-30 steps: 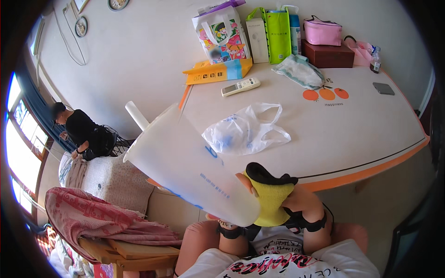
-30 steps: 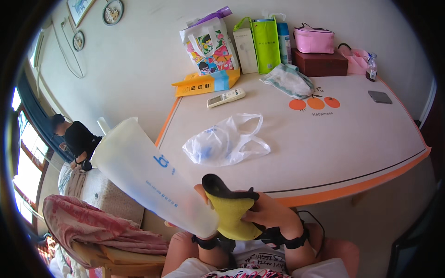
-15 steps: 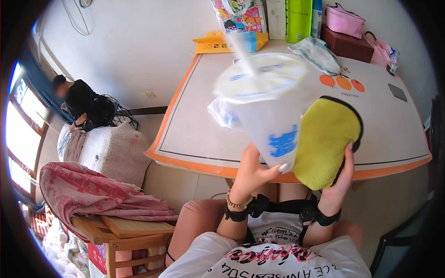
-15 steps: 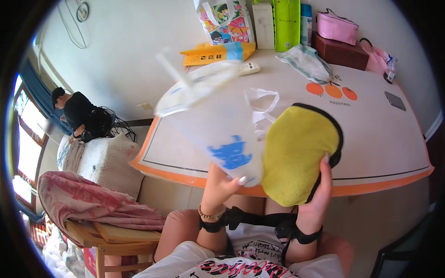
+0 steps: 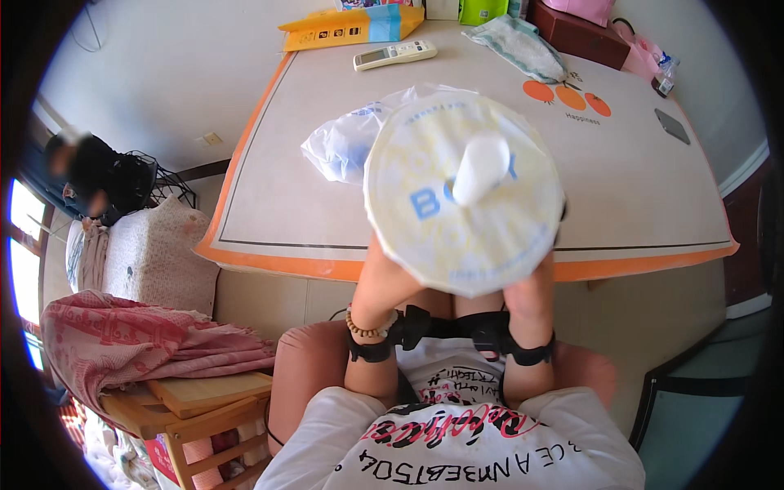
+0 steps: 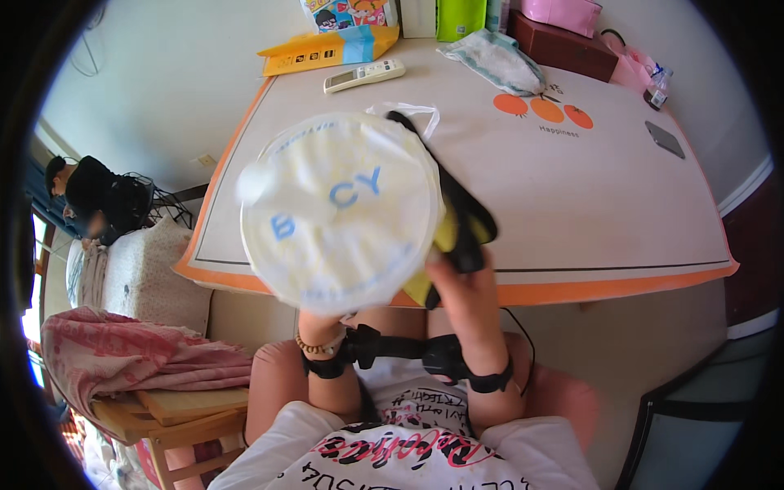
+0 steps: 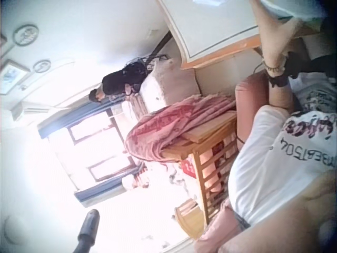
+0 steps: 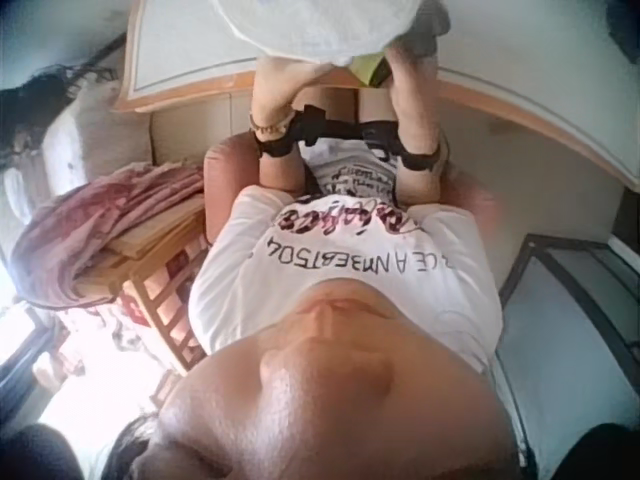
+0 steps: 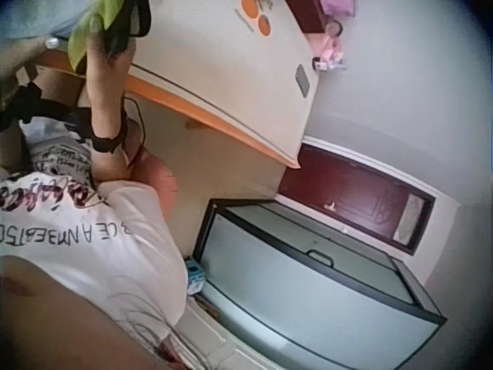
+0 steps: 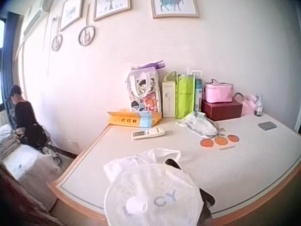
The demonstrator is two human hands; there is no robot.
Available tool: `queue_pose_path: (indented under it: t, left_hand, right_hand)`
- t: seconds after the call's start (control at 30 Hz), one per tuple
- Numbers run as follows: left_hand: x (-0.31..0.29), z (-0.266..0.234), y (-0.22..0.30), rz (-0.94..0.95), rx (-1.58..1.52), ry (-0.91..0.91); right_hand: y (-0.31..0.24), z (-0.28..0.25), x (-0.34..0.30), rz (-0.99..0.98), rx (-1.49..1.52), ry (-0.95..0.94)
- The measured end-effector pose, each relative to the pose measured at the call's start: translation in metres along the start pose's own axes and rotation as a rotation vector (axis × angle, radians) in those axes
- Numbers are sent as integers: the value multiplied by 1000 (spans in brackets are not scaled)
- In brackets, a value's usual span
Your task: Wiping a plastic cup with a yellow cloth.
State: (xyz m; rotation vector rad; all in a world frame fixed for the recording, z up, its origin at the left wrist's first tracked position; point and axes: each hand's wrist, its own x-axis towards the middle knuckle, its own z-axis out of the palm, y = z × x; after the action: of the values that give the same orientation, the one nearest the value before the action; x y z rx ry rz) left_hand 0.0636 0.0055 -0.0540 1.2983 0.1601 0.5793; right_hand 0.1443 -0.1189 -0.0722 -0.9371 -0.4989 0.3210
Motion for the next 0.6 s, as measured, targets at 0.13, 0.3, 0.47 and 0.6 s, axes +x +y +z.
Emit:
queue_pose_path:
  t: [0.13, 0.3, 0.47, 0.6]
  left_hand:
    - [5, -17, -11, 18, 156, 59]
    - [3, -22, 8, 199, 236, 157]
    - [-23, -78, 30, 71, 407, 312]
    - [-25, -110, 68, 210, 762, 518]
  right_hand:
    - [-4, 27, 4, 52, -182, -95]
    - [-9, 17, 1, 55, -436, -129]
    - [-21, -8, -3, 29, -424, 62]
    - [-31, -15, 0, -97, -252, 286]
